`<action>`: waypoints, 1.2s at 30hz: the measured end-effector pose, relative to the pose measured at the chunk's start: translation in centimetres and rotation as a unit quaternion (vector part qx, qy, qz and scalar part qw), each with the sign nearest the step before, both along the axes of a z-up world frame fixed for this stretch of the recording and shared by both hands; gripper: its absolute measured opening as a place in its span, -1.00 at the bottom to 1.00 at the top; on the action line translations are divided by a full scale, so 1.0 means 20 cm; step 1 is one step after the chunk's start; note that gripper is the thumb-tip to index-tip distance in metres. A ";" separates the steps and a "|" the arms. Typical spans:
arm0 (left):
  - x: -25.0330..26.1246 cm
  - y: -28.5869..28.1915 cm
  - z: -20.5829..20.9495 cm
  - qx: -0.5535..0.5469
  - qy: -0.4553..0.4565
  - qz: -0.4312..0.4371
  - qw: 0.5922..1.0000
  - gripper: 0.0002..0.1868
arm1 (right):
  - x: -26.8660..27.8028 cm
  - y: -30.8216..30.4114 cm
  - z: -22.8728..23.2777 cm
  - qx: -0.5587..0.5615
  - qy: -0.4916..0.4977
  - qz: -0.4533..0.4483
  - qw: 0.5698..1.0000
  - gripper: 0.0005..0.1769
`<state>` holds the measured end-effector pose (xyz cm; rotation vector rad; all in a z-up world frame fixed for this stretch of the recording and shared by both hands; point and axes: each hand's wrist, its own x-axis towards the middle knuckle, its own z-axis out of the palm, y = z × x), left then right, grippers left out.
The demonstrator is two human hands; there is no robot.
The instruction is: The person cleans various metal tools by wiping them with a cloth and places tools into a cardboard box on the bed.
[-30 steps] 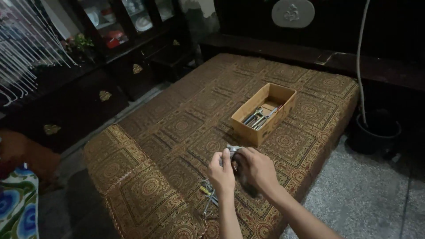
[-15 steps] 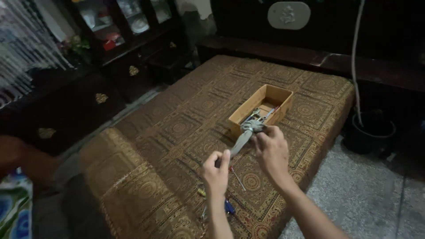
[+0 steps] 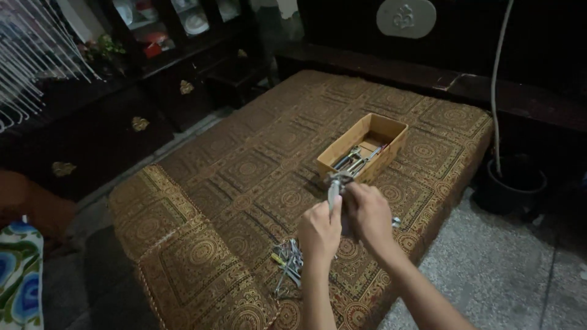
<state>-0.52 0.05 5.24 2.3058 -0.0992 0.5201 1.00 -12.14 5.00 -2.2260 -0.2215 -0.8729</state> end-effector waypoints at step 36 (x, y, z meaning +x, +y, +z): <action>0.00 0.13 -0.14 -0.153 0.038 0.149 0.976 -0.25 | 0.22 -0.60 -0.20 0.507 0.303 0.101 0.801 -0.72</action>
